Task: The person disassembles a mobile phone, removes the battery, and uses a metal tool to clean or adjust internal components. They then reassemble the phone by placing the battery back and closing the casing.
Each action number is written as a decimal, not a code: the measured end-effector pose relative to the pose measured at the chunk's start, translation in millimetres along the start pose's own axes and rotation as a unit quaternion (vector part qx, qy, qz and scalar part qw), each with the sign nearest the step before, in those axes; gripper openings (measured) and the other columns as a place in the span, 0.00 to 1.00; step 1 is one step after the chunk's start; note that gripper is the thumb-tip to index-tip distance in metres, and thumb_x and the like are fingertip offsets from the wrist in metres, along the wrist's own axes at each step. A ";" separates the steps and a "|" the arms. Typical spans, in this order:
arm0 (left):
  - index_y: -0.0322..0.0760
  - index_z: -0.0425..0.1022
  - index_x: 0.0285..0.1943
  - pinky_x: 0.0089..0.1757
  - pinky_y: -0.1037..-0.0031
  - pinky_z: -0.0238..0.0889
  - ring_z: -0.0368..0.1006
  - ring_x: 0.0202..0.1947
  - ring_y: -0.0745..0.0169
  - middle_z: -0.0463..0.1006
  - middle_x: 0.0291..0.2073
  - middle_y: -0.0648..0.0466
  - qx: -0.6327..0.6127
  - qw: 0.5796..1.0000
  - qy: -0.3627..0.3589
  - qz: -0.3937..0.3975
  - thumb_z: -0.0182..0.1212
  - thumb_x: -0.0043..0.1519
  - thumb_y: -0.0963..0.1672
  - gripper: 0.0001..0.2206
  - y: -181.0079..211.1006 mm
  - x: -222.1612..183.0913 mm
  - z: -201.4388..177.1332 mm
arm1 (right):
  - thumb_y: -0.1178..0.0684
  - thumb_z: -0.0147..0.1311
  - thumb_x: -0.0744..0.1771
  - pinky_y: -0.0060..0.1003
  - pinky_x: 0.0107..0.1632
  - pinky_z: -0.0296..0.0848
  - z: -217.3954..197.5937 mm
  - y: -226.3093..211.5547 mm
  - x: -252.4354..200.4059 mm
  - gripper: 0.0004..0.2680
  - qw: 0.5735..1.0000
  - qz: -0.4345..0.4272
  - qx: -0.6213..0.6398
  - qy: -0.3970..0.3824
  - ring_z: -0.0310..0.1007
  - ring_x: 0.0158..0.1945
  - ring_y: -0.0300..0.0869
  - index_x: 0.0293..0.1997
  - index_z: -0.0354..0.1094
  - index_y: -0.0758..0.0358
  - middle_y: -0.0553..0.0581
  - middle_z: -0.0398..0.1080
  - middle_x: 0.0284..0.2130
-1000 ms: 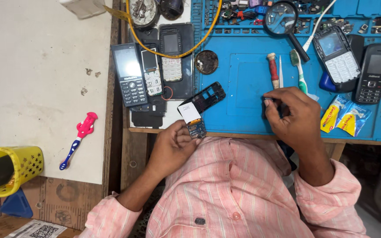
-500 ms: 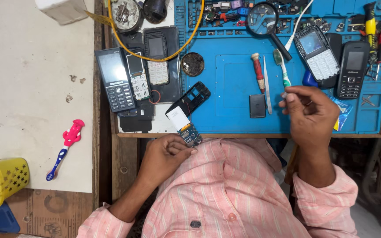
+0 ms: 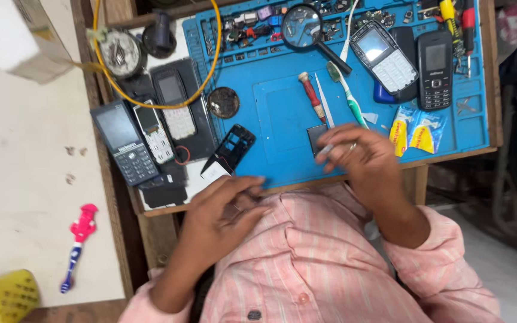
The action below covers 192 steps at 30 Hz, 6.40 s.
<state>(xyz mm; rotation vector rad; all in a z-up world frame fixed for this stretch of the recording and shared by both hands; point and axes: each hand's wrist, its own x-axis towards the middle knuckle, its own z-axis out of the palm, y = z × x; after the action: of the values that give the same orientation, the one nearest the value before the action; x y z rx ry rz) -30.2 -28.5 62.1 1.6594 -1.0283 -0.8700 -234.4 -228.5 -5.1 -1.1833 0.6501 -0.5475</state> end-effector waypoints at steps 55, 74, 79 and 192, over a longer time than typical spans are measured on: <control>0.30 0.81 0.40 0.41 0.79 0.77 0.82 0.38 0.67 0.84 0.38 0.48 -0.108 0.991 -0.008 0.079 0.77 0.55 0.40 0.10 -51.8 50.6 46.7 | 0.61 0.64 0.66 0.28 0.35 0.73 23.2 -14.4 -12.8 0.06 0.917 -0.242 -0.316 -0.043 0.77 0.36 0.36 0.46 0.76 0.63 0.56 0.75 0.39; 0.29 0.81 0.37 0.36 0.81 0.75 0.83 0.33 0.69 0.84 0.33 0.50 -0.063 0.995 -0.042 0.064 0.76 0.56 0.40 0.08 -31.7 56.5 41.7 | 0.61 0.64 0.66 0.30 0.36 0.75 22.5 -12.1 -9.9 0.06 0.888 -0.299 -0.348 -0.048 0.77 0.36 0.38 0.45 0.76 0.63 0.55 0.75 0.37; 0.29 0.81 0.36 0.36 0.81 0.75 0.83 0.34 0.69 0.85 0.33 0.50 -0.068 0.994 -0.061 0.053 0.76 0.56 0.40 0.07 -32.7 56.7 43.2 | 0.63 0.62 0.66 0.28 0.37 0.77 18.5 -4.5 -10.1 0.06 0.893 -0.300 -0.332 -0.055 0.78 0.38 0.38 0.46 0.76 0.63 0.56 0.75 0.38; 0.39 0.77 0.56 0.53 0.55 0.61 0.65 0.54 0.45 0.66 0.56 0.45 0.272 0.953 0.129 0.036 0.81 0.44 0.49 0.30 -54.5 17.6 -14.1 | 0.58 0.66 0.68 0.36 0.41 0.77 83.1 -32.9 29.5 0.07 0.736 -0.446 -0.490 -0.137 0.80 0.41 0.46 0.48 0.73 0.64 0.58 0.76 0.42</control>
<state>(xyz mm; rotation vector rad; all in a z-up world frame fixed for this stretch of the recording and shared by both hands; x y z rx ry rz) 1.9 -29.8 12.6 2.1077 -1.2007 -0.3139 -156.2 -203.8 41.1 -2.5831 -0.0049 -0.8250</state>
